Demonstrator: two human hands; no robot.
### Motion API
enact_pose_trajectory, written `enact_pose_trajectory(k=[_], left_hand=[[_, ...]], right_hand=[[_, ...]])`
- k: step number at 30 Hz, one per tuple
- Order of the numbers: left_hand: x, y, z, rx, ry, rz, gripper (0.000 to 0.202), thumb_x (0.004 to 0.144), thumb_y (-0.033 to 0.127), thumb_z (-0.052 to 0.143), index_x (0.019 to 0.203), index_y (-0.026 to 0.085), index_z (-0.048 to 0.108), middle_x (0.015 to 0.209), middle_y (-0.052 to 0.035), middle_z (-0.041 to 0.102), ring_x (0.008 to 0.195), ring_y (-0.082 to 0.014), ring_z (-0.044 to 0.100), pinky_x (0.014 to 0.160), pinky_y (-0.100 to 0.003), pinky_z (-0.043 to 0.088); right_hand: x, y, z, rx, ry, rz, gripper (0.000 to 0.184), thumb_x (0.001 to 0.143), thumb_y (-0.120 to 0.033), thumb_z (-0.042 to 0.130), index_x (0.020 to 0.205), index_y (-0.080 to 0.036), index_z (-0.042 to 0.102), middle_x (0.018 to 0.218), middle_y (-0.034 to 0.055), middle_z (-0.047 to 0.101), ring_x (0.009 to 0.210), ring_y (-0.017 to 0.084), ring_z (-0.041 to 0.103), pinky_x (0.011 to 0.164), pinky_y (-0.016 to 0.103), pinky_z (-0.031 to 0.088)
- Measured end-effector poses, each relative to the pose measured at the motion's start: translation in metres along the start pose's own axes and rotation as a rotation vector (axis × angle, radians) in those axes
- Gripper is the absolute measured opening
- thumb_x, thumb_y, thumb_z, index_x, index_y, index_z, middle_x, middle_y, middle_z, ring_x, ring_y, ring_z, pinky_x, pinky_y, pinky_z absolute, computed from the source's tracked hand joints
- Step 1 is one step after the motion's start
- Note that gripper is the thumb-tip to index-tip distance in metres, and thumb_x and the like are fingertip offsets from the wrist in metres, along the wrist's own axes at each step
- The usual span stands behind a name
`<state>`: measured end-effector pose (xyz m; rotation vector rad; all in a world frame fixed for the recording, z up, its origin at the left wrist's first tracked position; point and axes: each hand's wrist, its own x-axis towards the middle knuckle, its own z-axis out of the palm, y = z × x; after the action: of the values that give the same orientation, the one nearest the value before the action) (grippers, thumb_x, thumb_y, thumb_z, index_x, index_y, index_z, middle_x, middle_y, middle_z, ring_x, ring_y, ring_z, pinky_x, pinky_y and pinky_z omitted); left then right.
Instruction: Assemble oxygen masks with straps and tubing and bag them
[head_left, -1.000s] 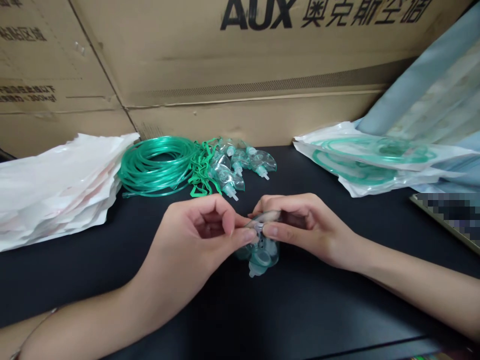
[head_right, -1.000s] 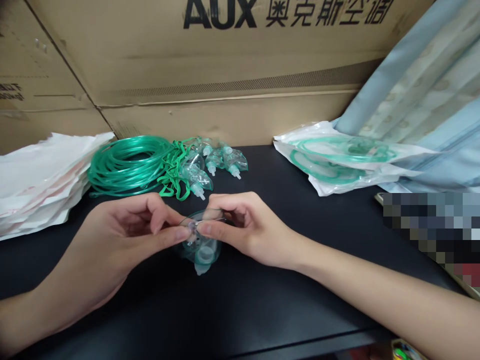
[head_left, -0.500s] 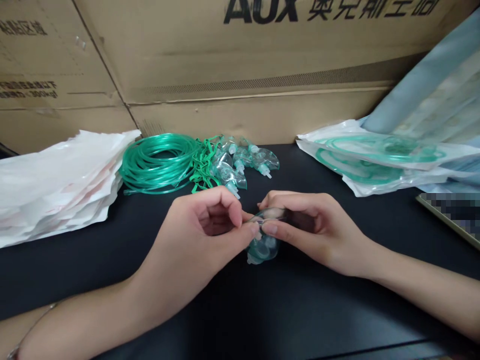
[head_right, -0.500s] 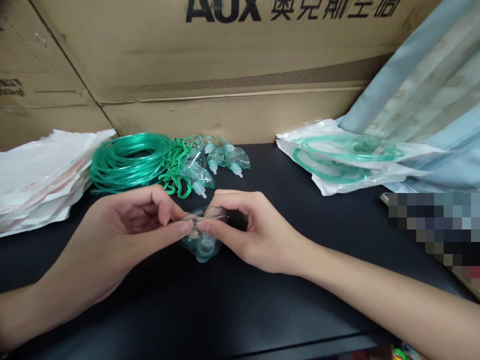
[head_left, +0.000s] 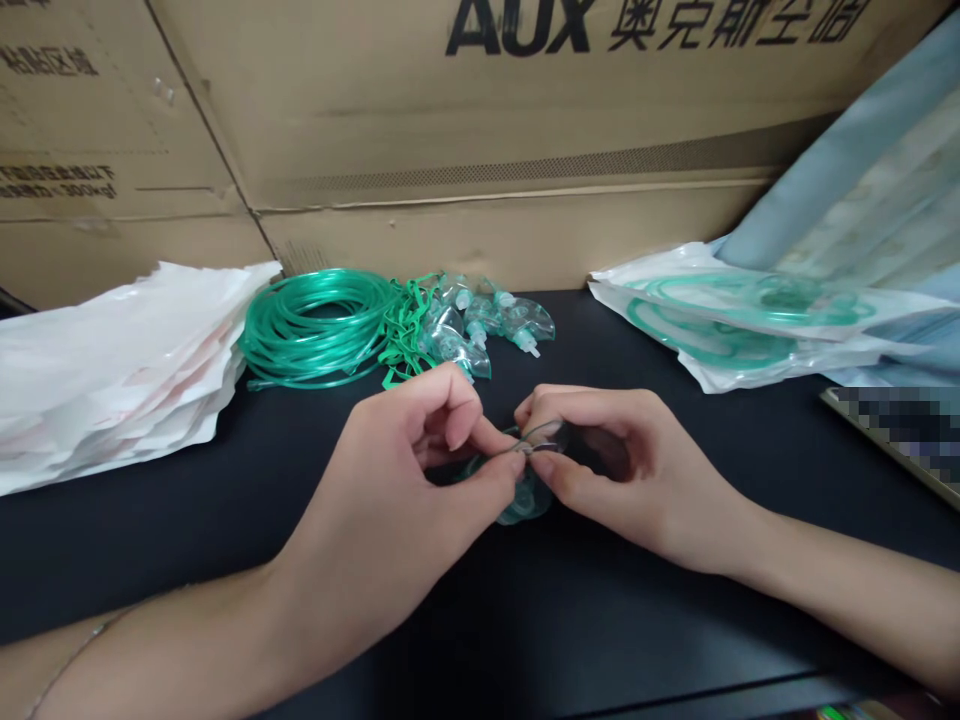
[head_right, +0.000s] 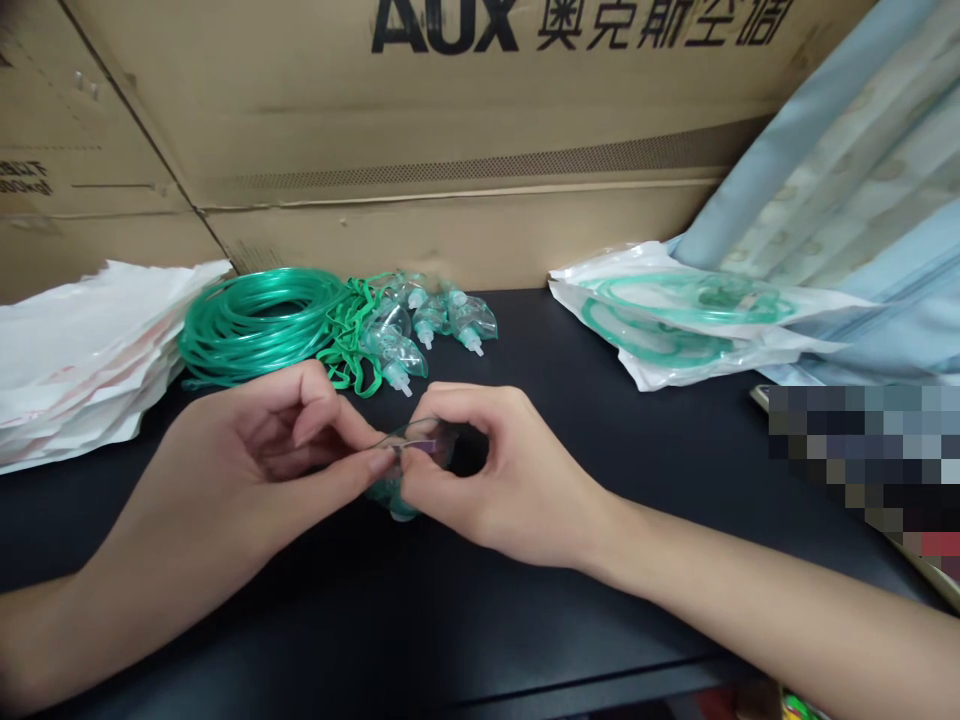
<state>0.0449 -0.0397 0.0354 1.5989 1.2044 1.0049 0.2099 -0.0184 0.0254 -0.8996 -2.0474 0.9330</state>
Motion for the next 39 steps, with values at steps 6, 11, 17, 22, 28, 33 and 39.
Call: enact_pose_trajectory(k=[6,11,17,22,28,33,39], left_hand=[[0.0025,0.0028,-0.0006,-0.006,0.003,0.001,0.037,0.065,0.016,0.063,0.056,0.020,0.027,0.062,0.0033,0.064,0.058,-0.0120,0.059,0.051,-0.020,0.044],[0.0024,0.0003,0.0000,0.036,0.036,0.035,0.035,0.066,0.014,0.059,0.056,0.020,0.026,0.061,0.0031,0.062,0.058,-0.0118,0.058,0.051,-0.021,0.044],[0.0015,0.0002,-0.0005,0.067,0.013,0.050,0.037,0.066,0.015,0.058,0.055,0.020,0.024,0.061,0.0022,0.061,0.060,-0.0132,0.058,0.049,-0.022,0.042],[0.0006,0.0000,-0.0001,0.114,0.019,0.068,0.035,0.067,0.016,0.056,0.054,0.020,0.024,0.060,0.0016,0.060,0.060,-0.0134,0.057,0.048,-0.022,0.040],[0.0006,-0.0004,0.0006,0.136,0.009,0.070,0.036,0.067,0.014,0.056,0.052,0.019,0.023,0.060,0.0016,0.060,0.056,-0.0114,0.055,0.047,-0.021,0.039],[0.0031,-0.0015,-0.0002,0.077,-0.013,0.014,0.037,0.066,0.016,0.060,0.053,0.019,0.025,0.062,0.0018,0.062,0.060,-0.0135,0.059,0.046,-0.020,0.039],[0.0048,0.0029,-0.0032,-0.051,-0.046,-0.046,0.032,0.066,0.016,0.064,0.054,0.018,0.034,0.062,0.0018,0.063,0.059,-0.0125,0.059,0.050,-0.020,0.043]], right_hand=[[0.0003,0.0040,-0.0035,0.008,-0.038,-0.075,0.016,0.074,-0.008,0.044,0.065,-0.014,0.055,0.069,0.0023,0.055,0.063,0.011,0.051,0.057,0.021,0.041],[0.0006,0.0044,-0.0036,0.022,-0.068,-0.038,0.011,0.076,-0.012,0.050,0.067,-0.013,0.056,0.069,0.0026,0.056,0.064,0.011,0.051,0.060,0.022,0.043],[0.0003,0.0031,-0.0027,0.040,-0.085,-0.014,0.012,0.077,-0.014,0.050,0.067,-0.013,0.056,0.069,0.0031,0.056,0.065,0.012,0.051,0.060,0.023,0.043],[0.0003,0.0025,-0.0011,0.021,-0.084,-0.010,0.011,0.075,-0.012,0.050,0.065,-0.014,0.055,0.067,0.0018,0.055,0.062,0.011,0.050,0.058,0.022,0.041],[-0.0016,0.0021,0.0016,0.034,-0.077,0.000,0.011,0.072,-0.008,0.047,0.064,-0.013,0.054,0.069,0.0028,0.055,0.062,0.011,0.050,0.055,0.022,0.040],[-0.0002,0.0032,0.0018,0.030,-0.069,0.002,0.012,0.072,-0.007,0.046,0.064,-0.014,0.053,0.068,0.0025,0.054,0.063,0.011,0.049,0.056,0.022,0.040],[-0.0004,0.0059,-0.0017,0.101,-0.122,-0.075,0.015,0.076,-0.007,0.043,0.067,-0.014,0.053,0.064,0.0000,0.048,0.061,0.009,0.045,0.056,0.021,0.038]])
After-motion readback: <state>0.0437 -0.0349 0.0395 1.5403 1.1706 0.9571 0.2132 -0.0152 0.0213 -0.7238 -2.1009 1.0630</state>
